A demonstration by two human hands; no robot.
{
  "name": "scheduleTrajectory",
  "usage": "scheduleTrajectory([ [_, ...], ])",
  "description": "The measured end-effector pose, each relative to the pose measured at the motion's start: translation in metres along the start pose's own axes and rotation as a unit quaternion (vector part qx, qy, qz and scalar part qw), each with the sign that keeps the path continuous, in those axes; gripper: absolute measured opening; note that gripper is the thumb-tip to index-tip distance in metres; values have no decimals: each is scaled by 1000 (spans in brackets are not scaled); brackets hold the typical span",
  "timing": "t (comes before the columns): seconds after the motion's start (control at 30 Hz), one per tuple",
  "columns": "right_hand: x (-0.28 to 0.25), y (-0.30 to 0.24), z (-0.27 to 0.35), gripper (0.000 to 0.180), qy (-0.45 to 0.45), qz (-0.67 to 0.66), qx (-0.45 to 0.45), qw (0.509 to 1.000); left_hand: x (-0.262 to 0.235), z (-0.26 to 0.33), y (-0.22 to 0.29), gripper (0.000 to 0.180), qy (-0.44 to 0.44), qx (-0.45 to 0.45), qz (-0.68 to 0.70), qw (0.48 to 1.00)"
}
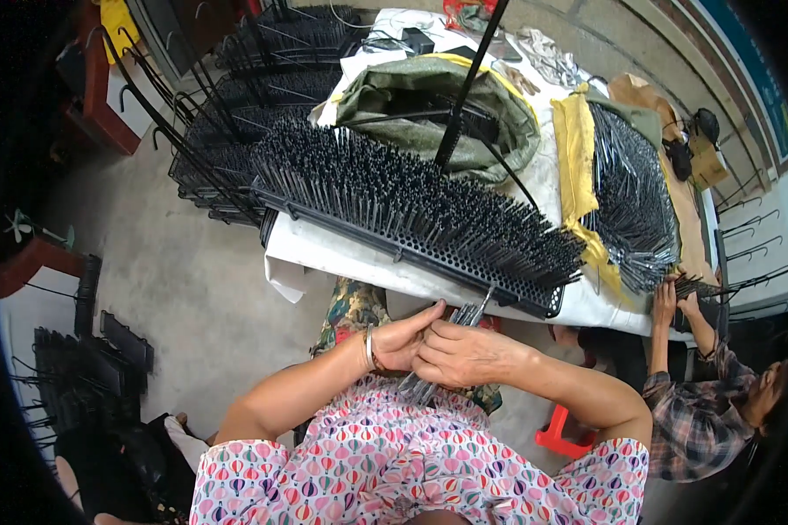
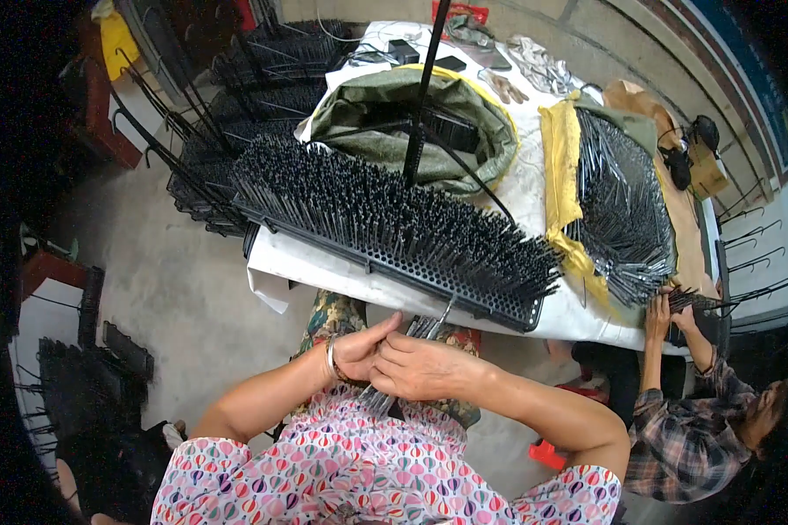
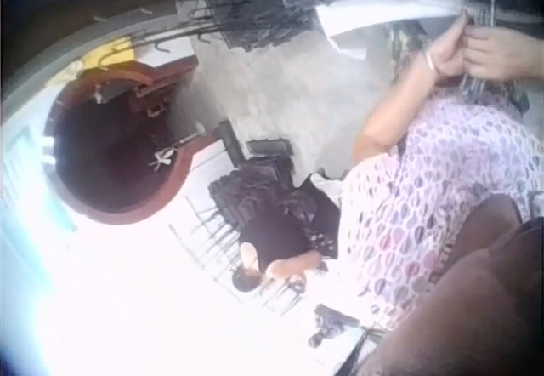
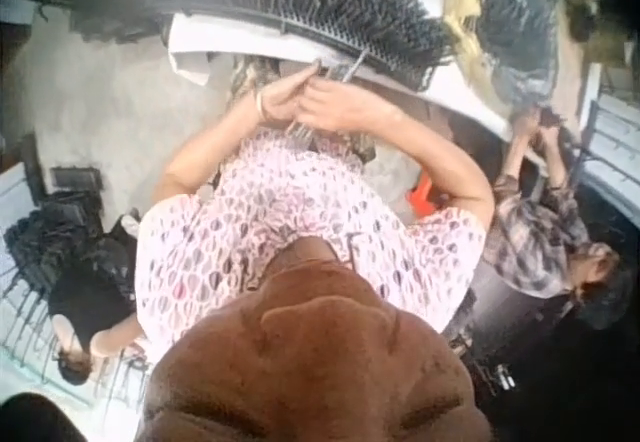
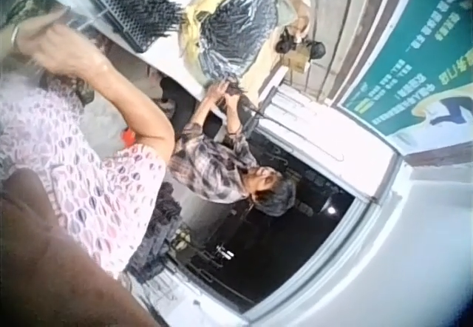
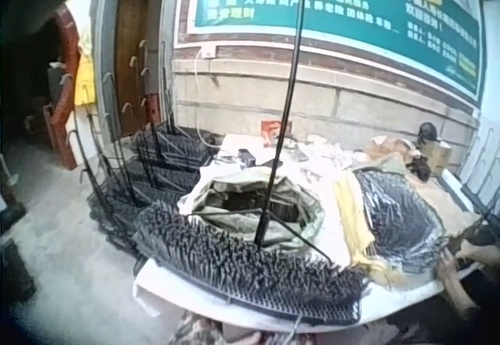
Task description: The person holds metal pins and inserts them into the holes of a rack by hand, then takes more pins from a bag to place into the rack.
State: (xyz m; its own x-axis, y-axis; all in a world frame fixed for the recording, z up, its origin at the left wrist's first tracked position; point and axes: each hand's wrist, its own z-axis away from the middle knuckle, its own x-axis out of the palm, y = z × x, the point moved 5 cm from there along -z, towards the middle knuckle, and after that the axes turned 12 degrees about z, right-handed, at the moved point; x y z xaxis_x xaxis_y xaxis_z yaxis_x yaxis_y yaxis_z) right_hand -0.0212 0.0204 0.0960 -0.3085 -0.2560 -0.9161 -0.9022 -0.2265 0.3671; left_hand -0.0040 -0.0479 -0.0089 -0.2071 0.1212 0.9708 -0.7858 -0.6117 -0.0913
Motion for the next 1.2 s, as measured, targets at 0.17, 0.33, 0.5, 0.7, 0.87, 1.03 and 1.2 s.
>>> scheduleTrajectory([
  [0.17, 11, -20, 6, 17, 76, -32, -9, 997, -21, 0, -10, 44, 20, -11, 31, 999],
  [0.33, 19, -43, 13, 18, 116, -16, -18, 993, -32, 7, -25, 36, 106, -7, 39, 994],
  [0.5, 22, -60, 13, 19, 105, -40, 18, 993, -47, 15, -40, 34, 128, 32, 39, 991],
  [0.7, 18, -66, 10, 19, -4, -6, 64, 998, -49, 14, -35, 28, 164, 27, -19, 986],
  [0.87, 18, -71, 10, 28, -34, -31, 93, 995, -42, 13, -31, 21, 162, 76, -73, 981],
  [1.03, -1, -54, 11, 40, 47, -184, 124, 974, -50, 16, -28, 22, 241, 121, -121, 955],
  [1.2, 16, -24, 67, 26, 195, -391, 479, 761, -15, 16, -21, 20, 210, 234, -120, 942],
])
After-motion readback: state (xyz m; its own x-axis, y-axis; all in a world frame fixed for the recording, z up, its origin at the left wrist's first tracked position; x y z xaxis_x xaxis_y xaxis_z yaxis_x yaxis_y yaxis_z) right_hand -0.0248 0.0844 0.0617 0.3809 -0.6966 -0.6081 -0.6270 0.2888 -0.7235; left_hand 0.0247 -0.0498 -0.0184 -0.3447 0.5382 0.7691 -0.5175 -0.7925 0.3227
